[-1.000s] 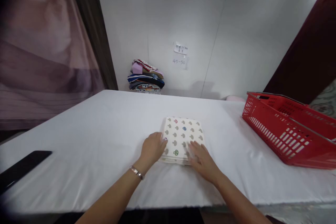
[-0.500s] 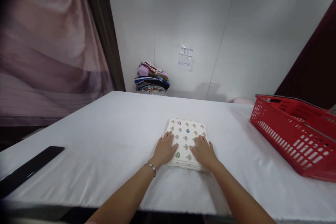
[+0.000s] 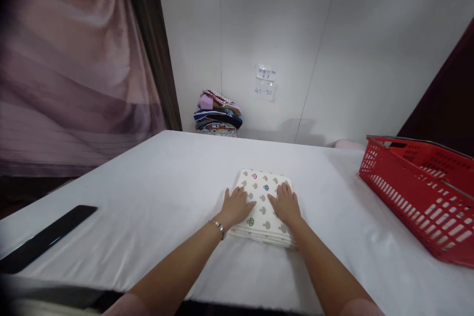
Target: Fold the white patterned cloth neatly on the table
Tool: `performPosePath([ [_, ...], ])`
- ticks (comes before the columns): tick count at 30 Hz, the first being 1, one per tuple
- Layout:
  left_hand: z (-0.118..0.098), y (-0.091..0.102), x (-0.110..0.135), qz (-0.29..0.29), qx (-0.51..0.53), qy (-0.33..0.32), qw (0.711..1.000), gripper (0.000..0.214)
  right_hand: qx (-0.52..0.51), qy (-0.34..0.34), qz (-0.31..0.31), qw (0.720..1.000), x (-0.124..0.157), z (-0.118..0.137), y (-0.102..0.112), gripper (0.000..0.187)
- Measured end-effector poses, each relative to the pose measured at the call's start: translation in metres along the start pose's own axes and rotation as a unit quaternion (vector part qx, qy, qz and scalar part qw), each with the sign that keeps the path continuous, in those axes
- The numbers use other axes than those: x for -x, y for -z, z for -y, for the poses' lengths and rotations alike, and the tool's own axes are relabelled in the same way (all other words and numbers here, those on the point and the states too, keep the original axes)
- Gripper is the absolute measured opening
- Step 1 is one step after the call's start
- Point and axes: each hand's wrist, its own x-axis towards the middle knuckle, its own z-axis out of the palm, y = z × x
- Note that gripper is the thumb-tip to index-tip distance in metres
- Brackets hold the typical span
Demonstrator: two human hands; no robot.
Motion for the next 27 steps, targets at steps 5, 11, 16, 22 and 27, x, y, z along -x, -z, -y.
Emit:
performPosePath([
  [5,0.001,-0.005,-0.035,-0.032,0.003,0.004,0.999,0.065,-0.001,0.001,-0.006,1.000,0.002,-0.001,0.000,0.062],
  [11,0.019,-0.026,-0.041,-0.025,0.026,0.026,0.999,0.069,0.012,0.017,-0.004,1.000,-0.012,0.004,0.011,0.059],
  [16,0.017,-0.026,-0.040,-0.017,0.037,0.034,0.999,0.068,0.002,-0.003,0.007,1.000,-0.036,0.004,0.015,0.065],
  [22,0.017,-0.026,-0.040,-0.009,0.056,0.037,0.998,0.067,-0.005,-0.011,0.024,1.000,-0.041,-0.006,0.000,0.068],
  [27,0.019,-0.024,-0.040,-0.010,0.063,0.033,0.997,0.066,-0.050,0.013,0.000,0.999,-0.038,-0.011,0.000,0.055],
])
